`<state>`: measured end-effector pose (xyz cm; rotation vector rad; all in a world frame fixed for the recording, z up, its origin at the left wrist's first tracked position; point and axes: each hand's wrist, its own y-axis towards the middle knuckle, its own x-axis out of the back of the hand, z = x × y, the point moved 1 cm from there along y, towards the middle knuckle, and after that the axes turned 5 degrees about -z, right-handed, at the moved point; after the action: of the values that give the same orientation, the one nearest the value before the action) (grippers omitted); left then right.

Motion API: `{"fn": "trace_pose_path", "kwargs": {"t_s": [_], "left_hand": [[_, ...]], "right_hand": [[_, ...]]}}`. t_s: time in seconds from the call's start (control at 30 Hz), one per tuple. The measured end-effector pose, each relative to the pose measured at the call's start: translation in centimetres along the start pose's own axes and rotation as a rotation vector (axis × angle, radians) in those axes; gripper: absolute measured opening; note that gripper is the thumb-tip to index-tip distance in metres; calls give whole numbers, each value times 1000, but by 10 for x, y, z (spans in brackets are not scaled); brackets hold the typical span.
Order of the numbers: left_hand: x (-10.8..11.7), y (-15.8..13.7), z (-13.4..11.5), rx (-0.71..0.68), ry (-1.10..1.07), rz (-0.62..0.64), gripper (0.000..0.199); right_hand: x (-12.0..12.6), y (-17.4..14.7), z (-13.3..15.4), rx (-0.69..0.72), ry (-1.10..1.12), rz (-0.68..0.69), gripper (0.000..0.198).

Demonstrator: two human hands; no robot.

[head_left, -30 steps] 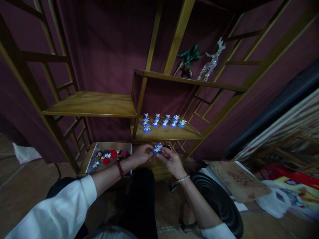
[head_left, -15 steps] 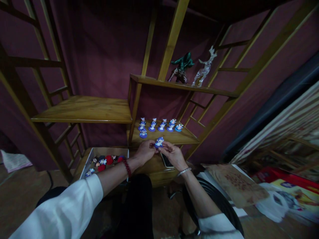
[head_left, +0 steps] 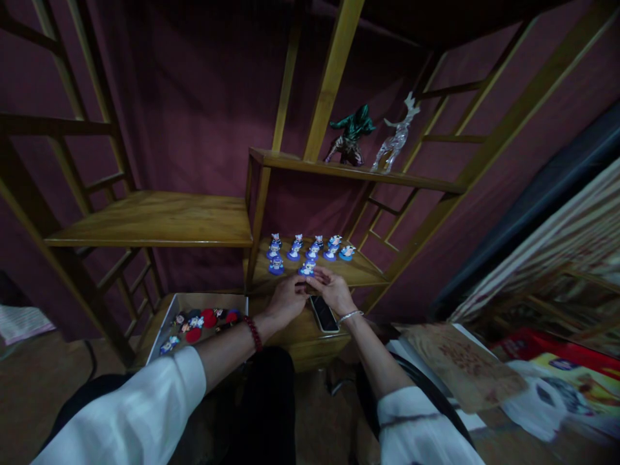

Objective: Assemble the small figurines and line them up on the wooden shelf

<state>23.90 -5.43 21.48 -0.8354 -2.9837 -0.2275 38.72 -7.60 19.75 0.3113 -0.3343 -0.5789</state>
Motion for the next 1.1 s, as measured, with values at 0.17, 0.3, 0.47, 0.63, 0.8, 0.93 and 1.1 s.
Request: {"fn": "trace_pose_path", "kwargs": {"t_s": [0.17, 0.3, 0.47, 0.63, 0.8, 0.93, 1.1], "left_hand": [[-1, 6, 7, 45, 63, 9, 36], [-1, 13, 14, 45, 112, 6, 39], [0, 12, 15, 27, 62, 35, 31], [1, 11, 10, 40, 27, 50, 23], [1, 12, 8, 70, 8, 42, 22], [1, 12, 9, 32, 1, 22, 20], [1, 12, 9, 31, -12, 9, 22]], "right_hand": [[-3, 10, -2, 30, -76, 10, 41], [-3, 14, 0, 45, -190, 2, 37], [-4, 19, -3, 62, -270, -5, 36], [-7, 23, -7, 77, -337, 2, 35], [-10, 24, -8, 109, -399, -10, 30], [-11, 24, -9, 97, -455, -19, 33], [-11, 24, -8, 97, -527, -17, 34]]}}
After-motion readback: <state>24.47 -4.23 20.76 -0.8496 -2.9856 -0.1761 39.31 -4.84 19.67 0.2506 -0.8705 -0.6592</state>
